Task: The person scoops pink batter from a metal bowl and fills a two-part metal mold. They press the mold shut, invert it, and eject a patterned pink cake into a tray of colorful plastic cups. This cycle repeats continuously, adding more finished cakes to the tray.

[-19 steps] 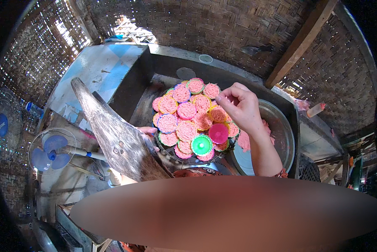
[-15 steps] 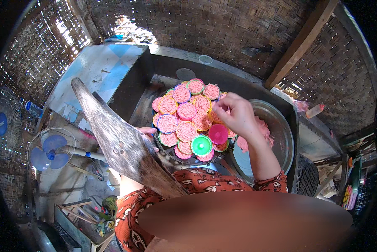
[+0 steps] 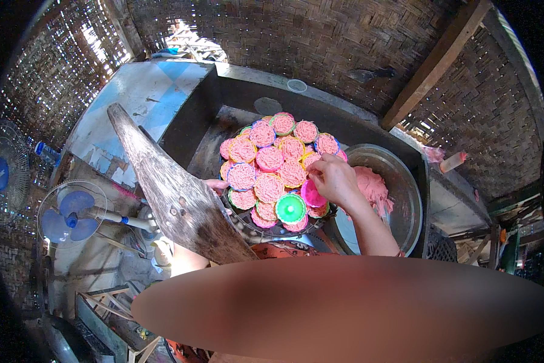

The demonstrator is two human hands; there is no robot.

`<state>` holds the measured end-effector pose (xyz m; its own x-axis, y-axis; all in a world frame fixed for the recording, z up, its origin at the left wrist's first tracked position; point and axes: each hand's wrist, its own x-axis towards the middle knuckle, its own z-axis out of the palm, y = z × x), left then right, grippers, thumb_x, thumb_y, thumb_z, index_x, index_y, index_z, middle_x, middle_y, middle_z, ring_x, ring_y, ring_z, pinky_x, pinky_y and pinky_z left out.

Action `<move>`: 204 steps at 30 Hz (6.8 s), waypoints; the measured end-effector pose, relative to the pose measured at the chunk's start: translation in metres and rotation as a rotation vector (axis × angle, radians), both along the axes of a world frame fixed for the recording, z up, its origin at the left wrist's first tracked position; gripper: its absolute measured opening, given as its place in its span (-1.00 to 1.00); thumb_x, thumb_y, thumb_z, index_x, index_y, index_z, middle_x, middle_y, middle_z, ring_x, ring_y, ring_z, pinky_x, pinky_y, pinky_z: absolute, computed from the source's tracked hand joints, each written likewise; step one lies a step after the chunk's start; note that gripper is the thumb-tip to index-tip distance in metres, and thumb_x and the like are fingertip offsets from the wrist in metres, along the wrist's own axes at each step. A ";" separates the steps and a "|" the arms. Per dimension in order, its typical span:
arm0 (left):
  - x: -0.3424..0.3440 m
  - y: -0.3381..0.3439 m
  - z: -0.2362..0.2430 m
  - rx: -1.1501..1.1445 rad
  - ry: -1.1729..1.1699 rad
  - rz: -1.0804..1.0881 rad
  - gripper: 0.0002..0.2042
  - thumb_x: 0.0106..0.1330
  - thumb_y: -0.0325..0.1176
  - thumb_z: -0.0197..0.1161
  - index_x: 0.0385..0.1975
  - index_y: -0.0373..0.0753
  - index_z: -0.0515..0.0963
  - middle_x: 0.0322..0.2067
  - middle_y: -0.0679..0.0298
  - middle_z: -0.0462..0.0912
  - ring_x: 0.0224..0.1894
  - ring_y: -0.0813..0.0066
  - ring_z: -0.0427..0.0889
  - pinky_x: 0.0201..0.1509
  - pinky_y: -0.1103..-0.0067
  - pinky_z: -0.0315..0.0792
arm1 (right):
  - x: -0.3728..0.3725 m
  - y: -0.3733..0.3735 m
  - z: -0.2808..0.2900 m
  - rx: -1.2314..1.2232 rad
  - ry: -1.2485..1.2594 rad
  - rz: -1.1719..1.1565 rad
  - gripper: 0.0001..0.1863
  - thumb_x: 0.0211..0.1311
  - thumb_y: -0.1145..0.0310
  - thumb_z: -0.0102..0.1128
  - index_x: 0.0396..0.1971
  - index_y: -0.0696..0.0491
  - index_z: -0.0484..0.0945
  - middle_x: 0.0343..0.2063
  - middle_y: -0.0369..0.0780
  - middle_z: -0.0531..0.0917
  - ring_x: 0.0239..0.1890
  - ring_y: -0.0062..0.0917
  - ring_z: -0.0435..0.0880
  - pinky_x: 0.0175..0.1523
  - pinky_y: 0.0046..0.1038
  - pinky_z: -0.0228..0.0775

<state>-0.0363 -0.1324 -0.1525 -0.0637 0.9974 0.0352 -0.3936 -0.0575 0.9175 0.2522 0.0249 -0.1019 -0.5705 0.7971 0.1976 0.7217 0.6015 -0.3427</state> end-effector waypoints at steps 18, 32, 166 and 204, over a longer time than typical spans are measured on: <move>0.072 0.115 0.100 0.499 -0.239 -0.679 -0.07 -0.24 -0.48 0.32 0.25 -0.19 -0.02 0.20 0.09 0.15 0.21 0.22 0.22 0.25 0.35 0.11 | 0.067 -0.080 0.022 -1.437 0.720 0.449 0.26 -0.36 -0.48 0.07 0.22 0.20 -0.07 0.04 -0.04 0.29 0.03 -0.31 0.34 0.09 -0.29 0.19; 0.107 0.163 0.135 0.668 -0.698 -0.781 -0.16 -0.28 -0.61 0.12 0.22 -0.17 0.08 0.10 0.08 0.30 0.20 0.15 0.22 0.23 0.25 0.11 | 0.116 -0.091 0.070 -1.653 0.630 0.134 0.39 -0.51 -0.60 -0.02 0.18 0.31 -0.02 0.00 0.03 0.36 -0.03 -0.27 0.42 0.08 -0.21 0.21; 0.039 0.137 0.102 0.356 -0.683 -0.302 -0.42 0.24 0.16 -0.18 0.00 -0.24 0.32 -0.18 0.11 0.50 -0.13 0.23 0.43 0.05 0.28 0.25 | 0.166 -0.144 -0.015 -0.429 1.006 -0.368 -0.20 -0.39 0.16 0.50 -0.10 0.22 0.30 -0.42 -0.27 0.52 -0.42 -0.59 0.50 -0.31 -0.54 0.36; -0.089 0.055 -0.133 -0.360 -0.799 0.890 -0.77 0.19 -0.10 0.02 -0.50 -0.12 0.41 -0.59 0.40 0.46 -0.49 0.49 0.42 -0.33 0.52 0.32 | 0.172 -0.258 -0.248 -0.191 -0.081 -0.274 -0.47 -0.36 0.30 0.30 -0.24 0.04 0.36 -0.48 -0.16 0.55 -0.44 -0.30 0.57 -0.32 -0.35 0.39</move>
<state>-0.1252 -0.0773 -0.2855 -0.5988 0.5417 -0.5899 -0.8006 -0.3852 0.4589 0.4239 -0.2328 -0.3495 -0.3381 0.9411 -0.0072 0.8769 0.3122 -0.3656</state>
